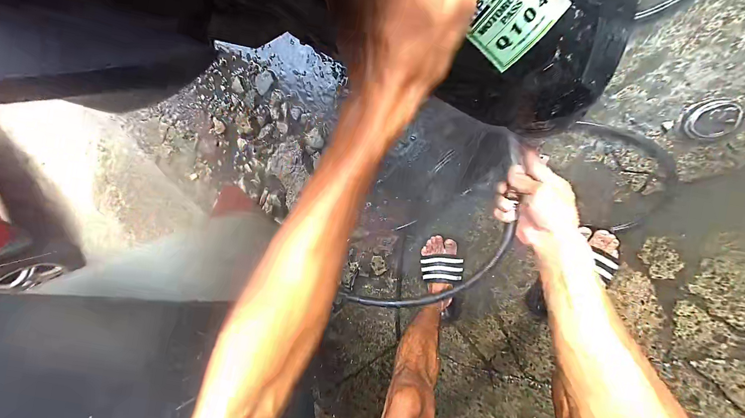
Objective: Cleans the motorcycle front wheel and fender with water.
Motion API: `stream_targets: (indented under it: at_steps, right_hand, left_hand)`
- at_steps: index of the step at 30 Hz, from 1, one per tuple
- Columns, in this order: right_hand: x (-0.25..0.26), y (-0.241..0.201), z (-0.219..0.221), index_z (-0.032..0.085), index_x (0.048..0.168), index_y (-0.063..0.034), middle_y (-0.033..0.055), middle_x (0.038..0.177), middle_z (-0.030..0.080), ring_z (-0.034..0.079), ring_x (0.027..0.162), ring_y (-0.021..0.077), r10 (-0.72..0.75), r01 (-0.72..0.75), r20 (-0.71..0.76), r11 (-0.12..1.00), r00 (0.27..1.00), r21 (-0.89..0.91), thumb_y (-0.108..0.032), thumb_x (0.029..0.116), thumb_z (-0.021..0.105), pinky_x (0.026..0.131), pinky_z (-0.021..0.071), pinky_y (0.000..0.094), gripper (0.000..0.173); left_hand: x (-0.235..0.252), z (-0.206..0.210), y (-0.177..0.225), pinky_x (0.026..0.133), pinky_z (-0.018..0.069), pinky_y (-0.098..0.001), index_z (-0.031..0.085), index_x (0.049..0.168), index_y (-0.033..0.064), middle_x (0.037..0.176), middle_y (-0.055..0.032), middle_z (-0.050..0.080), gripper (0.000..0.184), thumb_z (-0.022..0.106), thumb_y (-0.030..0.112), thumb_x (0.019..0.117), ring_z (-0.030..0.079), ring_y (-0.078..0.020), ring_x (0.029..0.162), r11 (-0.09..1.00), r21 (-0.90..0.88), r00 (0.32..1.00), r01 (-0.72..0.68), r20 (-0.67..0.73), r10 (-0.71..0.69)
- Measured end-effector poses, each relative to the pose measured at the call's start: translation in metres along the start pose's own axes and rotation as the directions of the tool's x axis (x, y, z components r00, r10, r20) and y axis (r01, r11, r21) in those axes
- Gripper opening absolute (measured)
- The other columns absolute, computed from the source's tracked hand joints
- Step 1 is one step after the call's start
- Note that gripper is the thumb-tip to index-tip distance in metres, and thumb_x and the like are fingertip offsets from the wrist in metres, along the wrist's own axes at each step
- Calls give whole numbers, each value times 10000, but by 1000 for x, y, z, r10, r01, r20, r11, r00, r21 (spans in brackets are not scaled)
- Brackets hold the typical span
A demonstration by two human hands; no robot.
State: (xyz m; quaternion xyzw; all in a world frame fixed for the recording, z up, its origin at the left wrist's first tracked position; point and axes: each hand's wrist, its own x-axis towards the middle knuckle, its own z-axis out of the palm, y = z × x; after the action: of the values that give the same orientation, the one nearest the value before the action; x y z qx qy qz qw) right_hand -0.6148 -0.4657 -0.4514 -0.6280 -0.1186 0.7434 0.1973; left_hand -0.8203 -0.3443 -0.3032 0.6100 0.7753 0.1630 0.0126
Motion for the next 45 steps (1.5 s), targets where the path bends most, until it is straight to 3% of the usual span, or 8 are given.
stream_targets:
  at_steps: [2, 4, 8, 16, 25, 29, 35, 45]
  right_hand:
    - [15, 0, 30, 437, 1541, -231, -24, 751, 518, 410, 471, 71, -26, 29, 51, 998, 998, -59, -139, 1065, 467, 400, 370, 232, 485]
    - [30, -12, 64, 459, 1509, -198, -27, 755, 526, 418, 484, 62, -79, 93, 139, 991, 987, -94, -151, 1074, 480, 409, 378, 224, 439]
    - [44, -36, 120, 513, 1473, -166, -29, 761, 519, 402, 485, 50, -114, 156, 227, 971, 967, -181, -193, 1094, 473, 421, 361, 204, 382]
    - [94, -31, 124, 451, 1498, -156, -66, 763, 514, 391, 477, 12, -226, 363, 503, 912, 834, -192, -207, 1118, 342, 420, 354, 163, 399]
    - [99, -30, 143, 497, 1493, -114, -10, 849, 616, 496, 569, 25, -474, 622, 443, 729, 761, -287, -132, 1036, 533, 513, 436, 196, 459]
    - [89, -37, 147, 465, 1544, -141, 157, 1123, 677, 629, 812, 201, -530, 691, 444, 528, 722, -493, -157, 1039, 539, 752, 535, 415, 511]
    - [72, -40, 152, 476, 1541, -109, 197, 1383, 615, 644, 1143, 274, -544, 691, 431, 497, 720, -525, -172, 1076, 509, 995, 499, 462, 470]
    - [47, -55, 144, 604, 1317, 70, 301, 1281, 627, 580, 1258, 407, -560, 570, 297, 410, 773, -712, -224, 1123, 402, 1058, 412, 585, 406]
  left_hand:
    - [-70, -6, -6, 1189, 268, -623, 585, 1446, 98, 1481, -250, 505, 461, 488, 234, 1016, 442, -395, 1414, 998, -50, 999, 28, 47, -26]
    - [-135, -8, -14, 1176, 290, -643, 357, 1598, 172, 1638, -218, 297, 547, 449, 263, 1066, 330, -391, 1493, 956, -137, 937, 260, 275, -216]
    - [-239, 18, -25, 1096, 445, -540, 543, 1439, 49, 1438, -245, 519, 436, 497, 218, 1039, 517, -390, 1323, 707, -173, 654, 686, 572, -494]
    - [-321, 20, -28, 1136, 377, -591, 606, 1420, 74, 1319, -242, 620, 514, 537, 223, 933, 575, -413, 1271, 856, -159, 818, 492, 421, -392]
    - [-283, 74, -68, 1044, 453, -556, 499, 1527, 237, 1272, -148, 684, 447, 391, 222, 1093, 630, -344, 1209, 822, 167, 355, 545, 842, -407]
    - [-273, 93, -69, 1053, 442, -555, 474, 1543, 275, 1305, -145, 669, 458, 407, 231, 1092, 616, -339, 1232, 821, 210, 335, 530, 838, -431]
    - [-261, 109, -74, 1047, 441, -568, 463, 1549, 291, 1321, -136, 666, 464, 415, 220, 1093, 611, -332, 1244, 795, 229, 320, 561, 826, -464]
    - [-252, 124, -60, 1046, 432, -574, 476, 1536, 309, 1325, -125, 665, 449, 394, 234, 1101, 604, -332, 1255, 827, 212, 345, 521, 833, -432]
